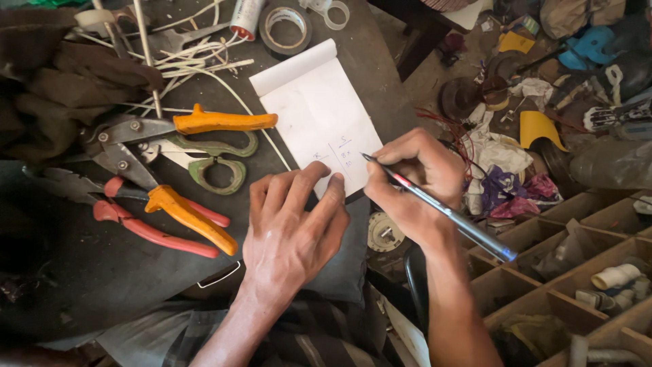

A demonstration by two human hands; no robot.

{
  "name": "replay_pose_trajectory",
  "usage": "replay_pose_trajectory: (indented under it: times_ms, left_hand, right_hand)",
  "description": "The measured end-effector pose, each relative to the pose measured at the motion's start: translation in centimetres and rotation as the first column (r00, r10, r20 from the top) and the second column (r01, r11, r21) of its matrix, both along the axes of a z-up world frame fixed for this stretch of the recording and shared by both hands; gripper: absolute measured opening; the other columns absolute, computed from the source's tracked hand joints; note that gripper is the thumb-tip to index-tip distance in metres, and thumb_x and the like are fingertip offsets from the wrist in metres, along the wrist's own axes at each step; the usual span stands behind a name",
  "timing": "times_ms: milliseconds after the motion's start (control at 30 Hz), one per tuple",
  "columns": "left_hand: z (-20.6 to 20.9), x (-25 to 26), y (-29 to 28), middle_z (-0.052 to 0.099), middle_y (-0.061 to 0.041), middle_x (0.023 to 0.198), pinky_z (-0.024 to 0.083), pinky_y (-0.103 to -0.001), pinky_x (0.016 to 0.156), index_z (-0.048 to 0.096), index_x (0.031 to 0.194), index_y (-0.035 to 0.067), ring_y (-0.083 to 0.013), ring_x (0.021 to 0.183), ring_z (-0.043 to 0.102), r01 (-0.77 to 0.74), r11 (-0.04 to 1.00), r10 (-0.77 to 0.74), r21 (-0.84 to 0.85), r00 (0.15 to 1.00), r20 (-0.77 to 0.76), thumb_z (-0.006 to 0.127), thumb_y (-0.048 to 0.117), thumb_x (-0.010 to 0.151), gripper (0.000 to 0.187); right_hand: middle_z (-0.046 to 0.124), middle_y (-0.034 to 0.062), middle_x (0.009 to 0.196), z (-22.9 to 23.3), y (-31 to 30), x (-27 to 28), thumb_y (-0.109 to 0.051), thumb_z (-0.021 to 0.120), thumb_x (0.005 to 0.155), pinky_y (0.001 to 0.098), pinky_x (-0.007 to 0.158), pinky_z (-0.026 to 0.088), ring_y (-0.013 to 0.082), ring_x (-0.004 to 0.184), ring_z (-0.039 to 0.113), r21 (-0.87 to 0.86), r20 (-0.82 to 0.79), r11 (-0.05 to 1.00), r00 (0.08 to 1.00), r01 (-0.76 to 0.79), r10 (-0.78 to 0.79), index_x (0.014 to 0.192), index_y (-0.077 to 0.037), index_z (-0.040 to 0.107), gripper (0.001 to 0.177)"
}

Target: The person is repairing an electric motor by manipulating and organizing the internal copper windings. They use a pen to point at specific areas and write notes on a piece of paper. The person then uses their hands to pull, separate, and arrange the wires inside the motor casing.

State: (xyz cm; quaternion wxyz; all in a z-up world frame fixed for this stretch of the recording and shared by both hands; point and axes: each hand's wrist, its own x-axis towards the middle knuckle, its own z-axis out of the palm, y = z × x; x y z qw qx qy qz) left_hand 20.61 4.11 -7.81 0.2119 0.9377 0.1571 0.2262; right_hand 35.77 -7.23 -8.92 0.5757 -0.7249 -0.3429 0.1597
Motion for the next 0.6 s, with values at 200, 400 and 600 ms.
replay_pose_trajectory:
  times_ms: [200, 400, 600]
  left_hand:
    - [0.0, -0.14, 0.16, 0.063, -0.006, 0.121, 0.044, -0.044, 0.094, 0.07, 0.118, 0.009, -0.0252, 0.104, 0.062, 0.01, 1.0, -0.01, 0.006, 1.0, -0.007, 0.077, 0.016, 0.084, 0.035]
    - [0.03, 0.08, 0.06, 0.063, -0.007, 0.121, 0.044, -0.045, 0.094, 0.069, 0.118, 0.009, -0.0256, 0.106, 0.062, 0.006, 1.0, -0.006, 0.001, 1.0, 0.002, 0.076, 0.015, 0.085, 0.035]
    - [-0.47, 0.0, -0.29, 0.063, -0.007, 0.122, 0.045, -0.044, 0.095, 0.069, 0.119, 0.009, -0.0251, 0.106, 0.063, -0.014, 1.0, 0.014, -0.015, 1.0, 0.01, 0.076, 0.013, 0.086, 0.035]
  right_hand:
    - [0.071, 0.0079, 0.093, 0.68, -0.69, 0.1, 0.01, 0.08, 0.081, 0.0189, 0.055, 0.043, 0.0041, 0.067, 0.059, -0.081, 0.201, 0.995, 0.977, -0.06, 0.075, 0.089, -0.001, 0.062, 0.023]
    - [0.071, 0.0078, 0.093, 0.54, -0.37, 0.17, 0.009, 0.081, 0.082, 0.0199, 0.058, 0.052, 0.0065, 0.074, 0.068, -0.081, 0.235, 0.995, 0.969, -0.061, 0.078, 0.088, -0.001, 0.061, 0.023]
    - [0.07, 0.0085, 0.096, 0.39, -0.54, 0.31, 0.009, 0.08, 0.084, 0.0199, 0.063, 0.057, 0.008, 0.081, 0.072, -0.045, 0.204, 0.992, 0.971, -0.12, 0.127, 0.09, -0.001, 0.06, 0.023]
